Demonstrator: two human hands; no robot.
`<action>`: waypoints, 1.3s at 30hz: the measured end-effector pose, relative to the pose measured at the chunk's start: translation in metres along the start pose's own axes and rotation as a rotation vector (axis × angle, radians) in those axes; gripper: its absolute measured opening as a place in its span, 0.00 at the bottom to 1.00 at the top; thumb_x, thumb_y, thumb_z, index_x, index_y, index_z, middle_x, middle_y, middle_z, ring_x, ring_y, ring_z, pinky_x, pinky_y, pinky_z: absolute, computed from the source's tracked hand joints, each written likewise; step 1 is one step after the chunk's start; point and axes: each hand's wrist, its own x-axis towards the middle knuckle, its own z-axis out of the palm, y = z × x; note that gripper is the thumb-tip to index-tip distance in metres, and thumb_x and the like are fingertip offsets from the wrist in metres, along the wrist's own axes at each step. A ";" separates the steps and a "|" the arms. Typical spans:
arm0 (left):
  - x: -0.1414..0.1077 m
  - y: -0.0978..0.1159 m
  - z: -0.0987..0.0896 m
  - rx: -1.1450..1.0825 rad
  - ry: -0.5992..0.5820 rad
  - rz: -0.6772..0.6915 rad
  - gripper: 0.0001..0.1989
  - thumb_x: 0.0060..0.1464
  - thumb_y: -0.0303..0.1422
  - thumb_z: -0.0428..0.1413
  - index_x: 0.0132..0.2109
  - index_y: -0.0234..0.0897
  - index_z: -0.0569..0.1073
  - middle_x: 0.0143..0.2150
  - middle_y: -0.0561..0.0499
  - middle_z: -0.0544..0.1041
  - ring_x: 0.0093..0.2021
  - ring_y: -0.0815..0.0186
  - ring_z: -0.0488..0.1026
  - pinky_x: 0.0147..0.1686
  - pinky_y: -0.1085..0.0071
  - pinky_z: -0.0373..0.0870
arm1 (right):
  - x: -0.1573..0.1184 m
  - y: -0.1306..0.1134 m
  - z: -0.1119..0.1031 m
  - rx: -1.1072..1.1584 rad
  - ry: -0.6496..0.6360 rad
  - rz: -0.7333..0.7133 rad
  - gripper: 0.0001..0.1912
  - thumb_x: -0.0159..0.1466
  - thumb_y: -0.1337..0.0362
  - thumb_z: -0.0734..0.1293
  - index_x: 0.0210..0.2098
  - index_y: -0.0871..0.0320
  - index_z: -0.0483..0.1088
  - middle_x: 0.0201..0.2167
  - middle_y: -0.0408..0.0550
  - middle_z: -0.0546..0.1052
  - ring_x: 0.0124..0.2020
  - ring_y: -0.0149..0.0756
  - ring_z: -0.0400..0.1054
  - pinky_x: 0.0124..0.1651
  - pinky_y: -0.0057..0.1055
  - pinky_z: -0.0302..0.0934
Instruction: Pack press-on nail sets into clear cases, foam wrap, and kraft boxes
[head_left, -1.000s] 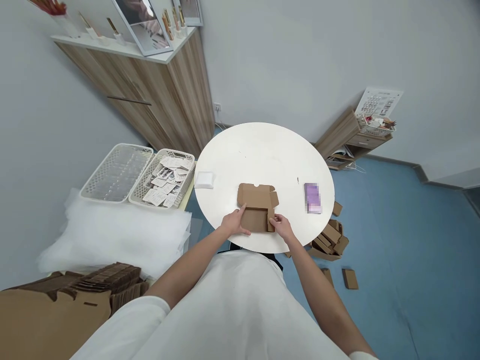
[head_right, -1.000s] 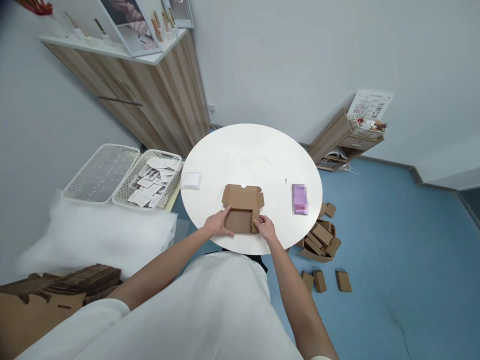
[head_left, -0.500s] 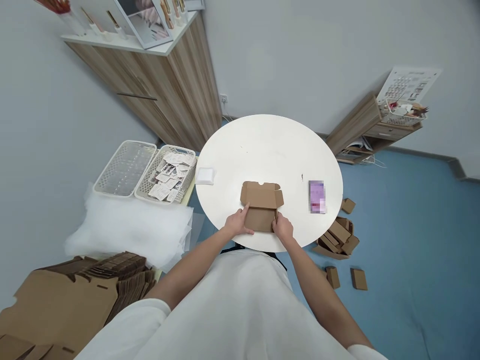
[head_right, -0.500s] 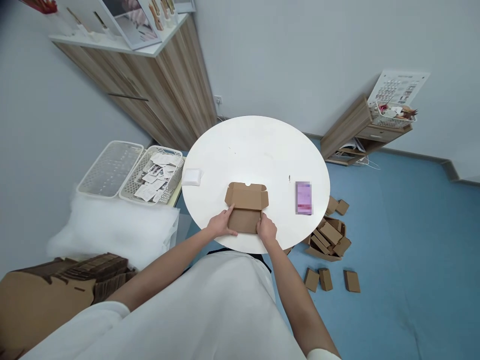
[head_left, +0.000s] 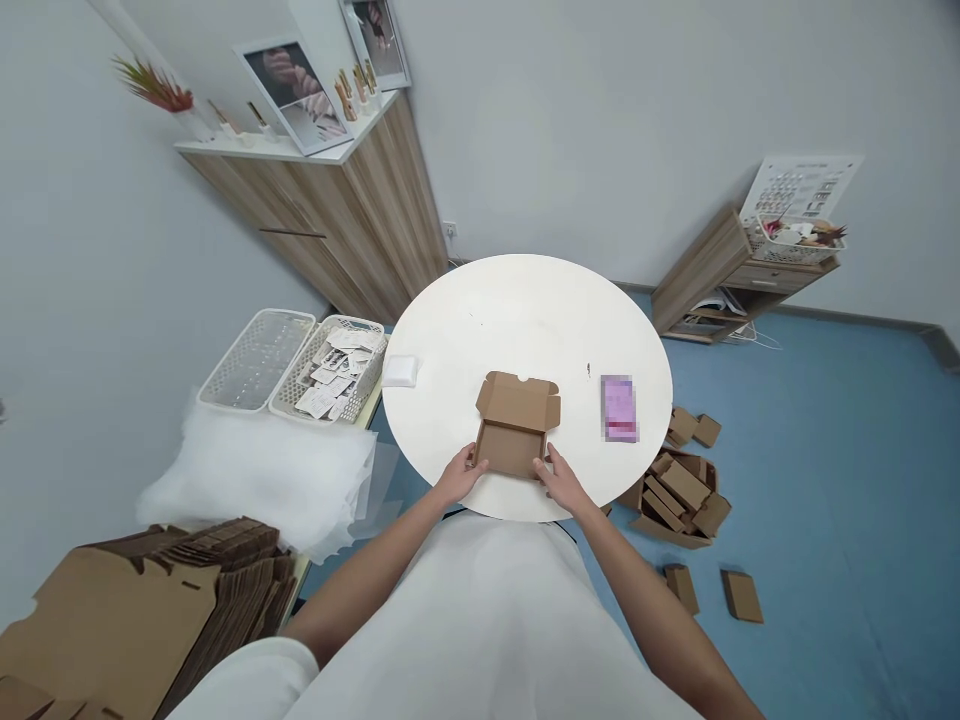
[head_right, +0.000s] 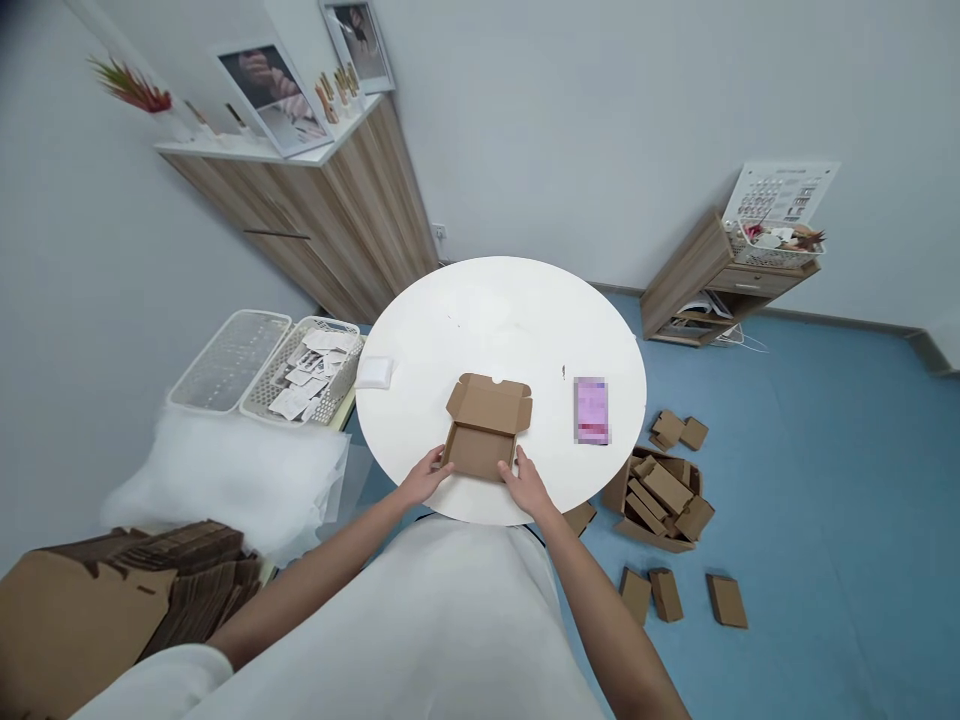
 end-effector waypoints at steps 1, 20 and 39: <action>-0.001 0.003 0.002 -0.047 -0.006 -0.005 0.31 0.50 0.42 0.50 0.59 0.37 0.55 0.55 0.42 0.64 0.46 0.60 0.69 0.46 0.65 0.63 | 0.000 0.000 -0.001 0.065 -0.031 -0.027 0.31 0.58 0.48 0.56 0.58 0.53 0.51 0.51 0.52 0.66 0.50 0.41 0.62 0.47 0.38 0.58; 0.019 0.022 0.030 -0.121 0.003 0.038 0.36 0.48 0.31 0.49 0.63 0.39 0.44 0.64 0.46 0.50 0.59 0.58 0.55 0.52 0.64 0.60 | 0.022 0.019 -0.017 0.139 0.066 0.070 0.37 0.58 0.49 0.56 0.62 0.58 0.41 0.58 0.55 0.57 0.44 0.37 0.66 0.45 0.32 0.61; 0.072 -0.036 -0.150 -0.102 0.588 -0.046 0.32 0.53 0.41 0.49 0.61 0.37 0.46 0.60 0.40 0.55 0.54 0.60 0.61 0.50 0.65 0.62 | 0.068 -0.107 0.101 0.024 0.011 -0.186 0.21 0.57 0.55 0.60 0.48 0.56 0.62 0.41 0.49 0.70 0.30 0.31 0.62 0.36 0.32 0.61</action>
